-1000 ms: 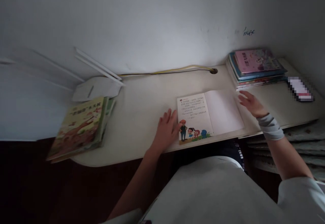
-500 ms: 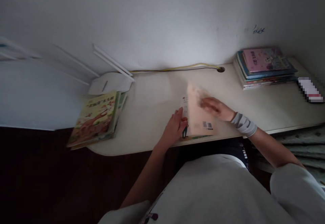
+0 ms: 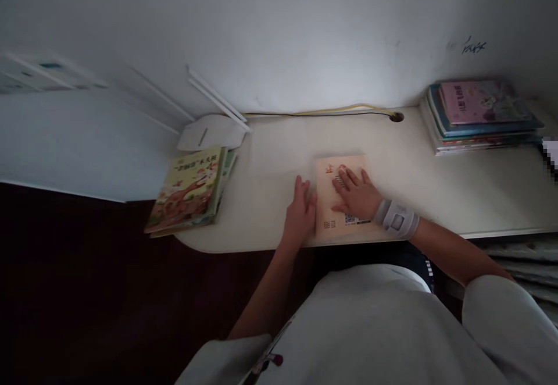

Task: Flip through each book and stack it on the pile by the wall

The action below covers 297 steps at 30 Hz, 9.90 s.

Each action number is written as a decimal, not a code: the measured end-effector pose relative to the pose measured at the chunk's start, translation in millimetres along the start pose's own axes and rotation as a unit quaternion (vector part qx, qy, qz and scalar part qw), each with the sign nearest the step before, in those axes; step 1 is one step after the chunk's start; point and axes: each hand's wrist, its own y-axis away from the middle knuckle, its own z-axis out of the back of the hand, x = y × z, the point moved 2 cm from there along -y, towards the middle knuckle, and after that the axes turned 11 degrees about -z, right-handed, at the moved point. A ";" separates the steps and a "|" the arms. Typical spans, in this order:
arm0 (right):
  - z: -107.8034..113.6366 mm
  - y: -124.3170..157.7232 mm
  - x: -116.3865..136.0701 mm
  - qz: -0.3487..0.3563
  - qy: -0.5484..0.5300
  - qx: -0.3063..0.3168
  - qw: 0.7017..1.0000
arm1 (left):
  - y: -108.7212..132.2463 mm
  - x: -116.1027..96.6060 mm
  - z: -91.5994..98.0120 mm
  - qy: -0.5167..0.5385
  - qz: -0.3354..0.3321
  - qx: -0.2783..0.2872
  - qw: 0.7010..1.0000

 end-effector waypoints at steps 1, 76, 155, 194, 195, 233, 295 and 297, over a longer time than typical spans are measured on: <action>-1.9 -0.4 1.7 -0.001 -0.002 -0.008 1.000 | -0.4 -2.3 -0.7 -0.036 -0.022 0.027 0.999; 9.7 36.2 -89.2 -0.040 0.011 0.011 0.999 | -8.6 -74.4 -50.3 -0.207 -0.241 0.166 0.934; 83.7 45.4 -25.2 0.051 -0.115 0.024 0.992 | -5.3 -53.1 -32.2 -0.177 -0.225 0.173 0.942; 49.4 -31.3 -65.3 -0.181 0.009 -0.020 0.983 | -4.6 -50.9 -31.8 -0.160 -0.188 0.130 0.960; 46.6 -34.4 -67.6 -0.182 0.013 -0.005 0.983 | -4.4 -51.1 -31.5 -0.160 -0.189 0.130 0.960; 27.5 -22.4 -69.6 -0.143 0.030 0.024 0.989 | -12.6 -47.9 -32.3 -0.178 -0.150 0.121 0.965; 16.1 -14.9 -82.1 -0.149 -0.041 0.018 0.988 | -9.7 -48.2 -28.3 -0.146 -0.144 0.143 0.968; 14.6 -11.7 -83.8 -0.137 -0.035 0.018 0.990 | -9.4 -47.8 -29.3 -0.150 -0.146 0.143 0.967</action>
